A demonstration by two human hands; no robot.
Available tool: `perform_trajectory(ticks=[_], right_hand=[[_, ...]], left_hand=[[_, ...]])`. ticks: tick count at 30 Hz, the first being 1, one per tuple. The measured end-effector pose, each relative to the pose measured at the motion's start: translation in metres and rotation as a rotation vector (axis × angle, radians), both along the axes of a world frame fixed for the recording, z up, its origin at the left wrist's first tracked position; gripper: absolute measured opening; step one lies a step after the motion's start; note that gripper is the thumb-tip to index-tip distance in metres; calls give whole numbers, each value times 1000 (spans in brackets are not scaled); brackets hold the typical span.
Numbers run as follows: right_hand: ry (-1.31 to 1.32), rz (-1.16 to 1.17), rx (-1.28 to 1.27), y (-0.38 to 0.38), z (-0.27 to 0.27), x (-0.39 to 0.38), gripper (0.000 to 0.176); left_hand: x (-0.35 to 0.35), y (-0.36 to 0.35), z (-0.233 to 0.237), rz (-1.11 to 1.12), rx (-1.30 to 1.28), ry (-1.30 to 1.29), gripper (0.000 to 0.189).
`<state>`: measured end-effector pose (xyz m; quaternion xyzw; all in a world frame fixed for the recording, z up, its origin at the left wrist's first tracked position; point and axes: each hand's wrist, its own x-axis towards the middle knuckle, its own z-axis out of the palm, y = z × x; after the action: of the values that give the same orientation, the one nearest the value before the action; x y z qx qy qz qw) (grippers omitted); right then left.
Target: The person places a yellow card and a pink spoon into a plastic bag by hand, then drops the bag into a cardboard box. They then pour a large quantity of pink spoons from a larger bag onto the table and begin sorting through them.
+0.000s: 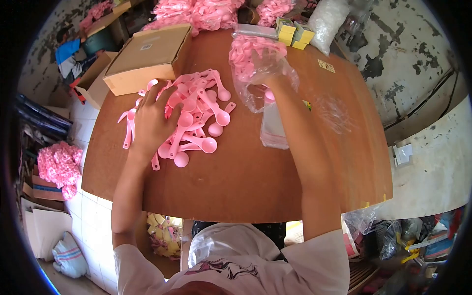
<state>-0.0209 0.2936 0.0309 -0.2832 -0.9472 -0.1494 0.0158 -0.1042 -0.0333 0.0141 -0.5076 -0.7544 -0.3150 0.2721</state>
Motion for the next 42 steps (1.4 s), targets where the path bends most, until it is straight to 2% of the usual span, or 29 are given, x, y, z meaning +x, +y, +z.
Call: perform_trajectory(ticks=[1,3,5,6,8,9,12,15,17,18,20,24,26,27,29,30,32,36,38,39,40,42], right_hand=[[-119,44,93,15,-1,-6,101],[-60,117,153,43,-12,-11,107],[-143,172,255,76,-29,-26,112],[-142,173,260,69,-19,-25,112],[-219,84,27,44,9,-20,106],[-221,87,29,42,9,-16,106],[-166,186,28,44,9,-8,103],[-104,202,183,58,-14,-13,103],[128,291,367,80,-35,-21,97],[127,288,369,66,-23,-14,97],[32,244,223,21,12,4,86],[43,270,256,65,-22,-4,84],[148,446,214,98,-41,-19,94],[148,446,216,77,-27,-10,94],[-26,242,-32,8,15,13,99],[-30,243,-29,11,13,15,99],[51,365,-118,16,8,18,92],[108,421,-104,8,4,26,84],[309,511,-72,19,-15,24,85],[309,514,-67,14,-12,27,85],[287,475,-79,2,-8,33,78],[264,440,-89,-17,-6,42,71]], left_hand=[[-1,1,-1,-26,28,17,39],[0,0,-1,-29,21,15,38],[0,-1,-1,-32,22,15,38],[0,-2,0,-27,18,28,38],[-2,-4,-1,-14,19,39,38],[-3,-4,-2,-19,23,31,38],[-3,-5,-1,-19,24,27,38],[-2,-6,-1,-11,12,32,39],[-1,-5,-1,-10,7,34,39],[0,-4,-1,-11,6,40,40],[0,-4,-3,-15,2,48,40],[0,-5,-3,-25,4,60,40],[2,-5,-2,-27,4,51,40],[3,-5,-1,-15,4,46,38],[4,-6,0,-2,8,38,37],[4,-6,-1,-4,-4,29,37],[4,-7,-2,-1,-11,18,38],[5,-9,-1,-9,-13,12,39],[5,-9,0,-10,-12,17,39],[5,-9,-1,-26,13,50,40],[4,-9,-1,-41,37,83,40],[7,-11,0,-30,14,28,39]])
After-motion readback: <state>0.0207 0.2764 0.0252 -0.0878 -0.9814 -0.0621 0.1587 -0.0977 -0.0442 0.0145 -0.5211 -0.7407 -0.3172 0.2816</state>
